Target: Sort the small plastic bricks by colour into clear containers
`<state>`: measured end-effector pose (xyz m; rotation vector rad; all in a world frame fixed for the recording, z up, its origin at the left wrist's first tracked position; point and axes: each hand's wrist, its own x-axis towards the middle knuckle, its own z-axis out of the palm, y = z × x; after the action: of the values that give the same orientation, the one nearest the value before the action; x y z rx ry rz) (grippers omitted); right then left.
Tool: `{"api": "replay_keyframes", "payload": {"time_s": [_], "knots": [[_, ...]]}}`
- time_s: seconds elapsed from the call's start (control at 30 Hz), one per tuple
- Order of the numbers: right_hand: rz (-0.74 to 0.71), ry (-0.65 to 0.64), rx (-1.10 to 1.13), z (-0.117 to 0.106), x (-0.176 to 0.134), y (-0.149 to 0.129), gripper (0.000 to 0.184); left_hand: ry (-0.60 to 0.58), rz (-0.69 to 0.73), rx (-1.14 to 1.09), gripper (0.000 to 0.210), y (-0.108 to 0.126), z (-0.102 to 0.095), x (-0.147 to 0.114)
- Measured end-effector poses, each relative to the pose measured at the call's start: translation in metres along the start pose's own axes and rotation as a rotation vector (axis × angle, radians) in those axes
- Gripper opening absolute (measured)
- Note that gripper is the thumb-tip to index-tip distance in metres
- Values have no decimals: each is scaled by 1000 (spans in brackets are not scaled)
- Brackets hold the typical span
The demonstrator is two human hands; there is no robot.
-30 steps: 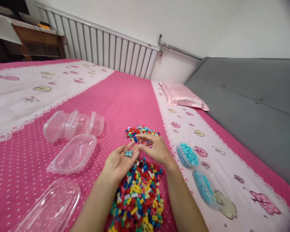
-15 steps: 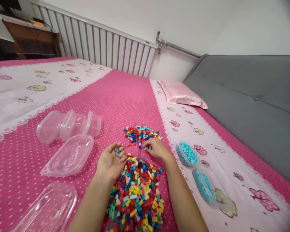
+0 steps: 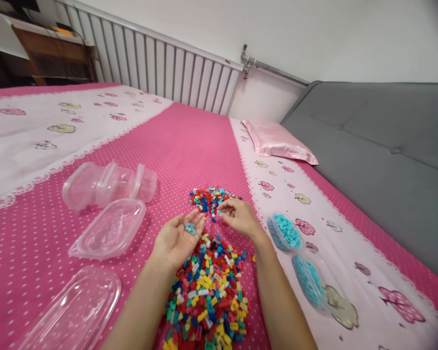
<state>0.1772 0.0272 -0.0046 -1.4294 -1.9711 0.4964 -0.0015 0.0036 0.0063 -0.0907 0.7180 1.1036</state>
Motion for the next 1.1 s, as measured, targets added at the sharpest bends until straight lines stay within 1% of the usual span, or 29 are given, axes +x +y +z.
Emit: {"api": "replay_keyframes", "payload": {"time_s": [0.07, 0.13, 0.2, 0.23, 0.27, 0.33, 0.37, 0.43, 0.47, 0.53, 0.63, 0.67, 0.77, 0.87, 0.97, 1.03, 1.1], "knots": [[-86, -5, 84, -4, -4, -21, 16, -42, -41, 1, 27, -2, -1, 0], [-156, -64, 153, -6, -7, -38, 21, -83, -76, 6, 28, -4, -1, 0], [-165, -90, 207, -7, -7, -43, 31, -112, -98, -6, 28, -4, -1, 0], [-136, -56, 213, -7, -7, -40, 35, -112, -96, -19, 27, -4, 0, 0], [-89, 5, 195, -7, -6, -34, 36, -97, -83, -34, 26, -4, 0, 0], [32, 128, 80, -6, -3, -16, 32, -47, -37, -51, 25, -2, -1, 0], [91, 163, -9, -4, -1, -6, 28, -19, -12, -51, 24, -1, -1, 0], [170, 181, -184, 1, 2, 12, 23, 19, 30, -42, 22, 1, -3, 0], [179, 177, -242, 6, 3, 18, 21, 27, 43, -34, 22, 2, -4, 1], [135, 166, -289, 17, 7, 23, 20, 20, 57, -17, 23, 4, -6, 1], [50, 113, -307, 36, 11, 21, 24, -11, 50, -1, 24, 5, -7, 2], [52, 101, -324, 42, 13, 19, 25, -18, 47, -1, 24, 5, -8, 2], [117, 102, -356, 51, 14, 19, 26, -18, 44, -6, 24, 5, -7, 2], [140, 103, -328, 51, 13, 24, 22, 13, 55, -21, 24, 5, -6, 2], [112, 105, -266, 44, 12, 27, 20, 49, 61, -35, 22, 5, -5, 1], [92, 140, -218, 37, 12, 25, 18, 74, 58, -38, 20, 5, -5, 1], [56, 185, -147, 30, 12, 17, 16, 86, 48, -36, 19, 5, -4, 1]]}}
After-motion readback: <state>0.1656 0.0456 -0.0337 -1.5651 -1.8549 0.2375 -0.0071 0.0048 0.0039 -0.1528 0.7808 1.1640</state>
